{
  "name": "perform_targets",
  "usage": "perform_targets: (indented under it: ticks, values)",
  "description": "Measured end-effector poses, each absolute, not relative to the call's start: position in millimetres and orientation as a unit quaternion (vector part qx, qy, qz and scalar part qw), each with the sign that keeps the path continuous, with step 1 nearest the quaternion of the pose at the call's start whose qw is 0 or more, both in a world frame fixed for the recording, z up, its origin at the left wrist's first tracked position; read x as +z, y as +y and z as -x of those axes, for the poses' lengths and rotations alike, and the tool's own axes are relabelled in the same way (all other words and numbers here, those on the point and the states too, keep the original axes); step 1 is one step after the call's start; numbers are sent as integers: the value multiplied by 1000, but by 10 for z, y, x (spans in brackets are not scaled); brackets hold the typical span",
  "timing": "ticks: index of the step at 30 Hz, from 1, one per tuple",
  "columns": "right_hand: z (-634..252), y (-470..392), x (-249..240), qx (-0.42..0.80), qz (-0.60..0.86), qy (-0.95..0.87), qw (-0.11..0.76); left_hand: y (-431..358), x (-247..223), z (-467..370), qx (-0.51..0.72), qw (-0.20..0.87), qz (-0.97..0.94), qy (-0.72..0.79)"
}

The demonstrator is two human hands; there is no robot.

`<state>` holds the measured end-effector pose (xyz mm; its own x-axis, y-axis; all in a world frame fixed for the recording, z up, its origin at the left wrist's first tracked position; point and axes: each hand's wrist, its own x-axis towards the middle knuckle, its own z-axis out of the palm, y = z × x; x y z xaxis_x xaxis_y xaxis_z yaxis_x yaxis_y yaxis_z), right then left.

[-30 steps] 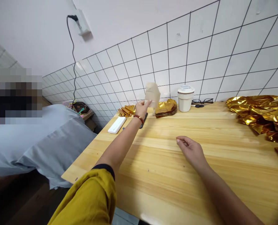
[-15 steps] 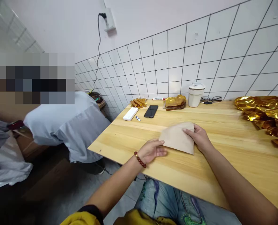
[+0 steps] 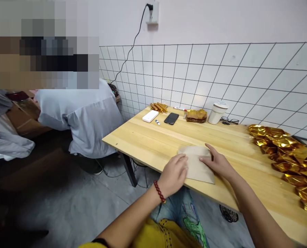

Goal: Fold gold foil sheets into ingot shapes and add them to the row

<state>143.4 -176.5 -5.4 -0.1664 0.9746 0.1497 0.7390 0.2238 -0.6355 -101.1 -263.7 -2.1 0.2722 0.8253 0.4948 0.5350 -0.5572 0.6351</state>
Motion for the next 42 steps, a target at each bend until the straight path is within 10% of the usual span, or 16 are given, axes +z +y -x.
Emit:
perform_targets:
  ticks: [4, 12, 34, 42]
  values:
    - [-1378, -2138, -134, 13, 606, -737, 301, -2593, -129, 653, 269, 92, -834, 473]
    - [-1038, -2592, -430, 44, 553, -820, 140, -2678, -255, 521, 162, 86, -842, 507]
    - [-1442, -2844, -262, 54, 558, -826, 62, -2856, -87, 1189, 203, 55, -898, 386]
    - [-1655, -2534, -184, 21, 662, -731, 166, -3117, -237, 534, 247, 58, -921, 295]
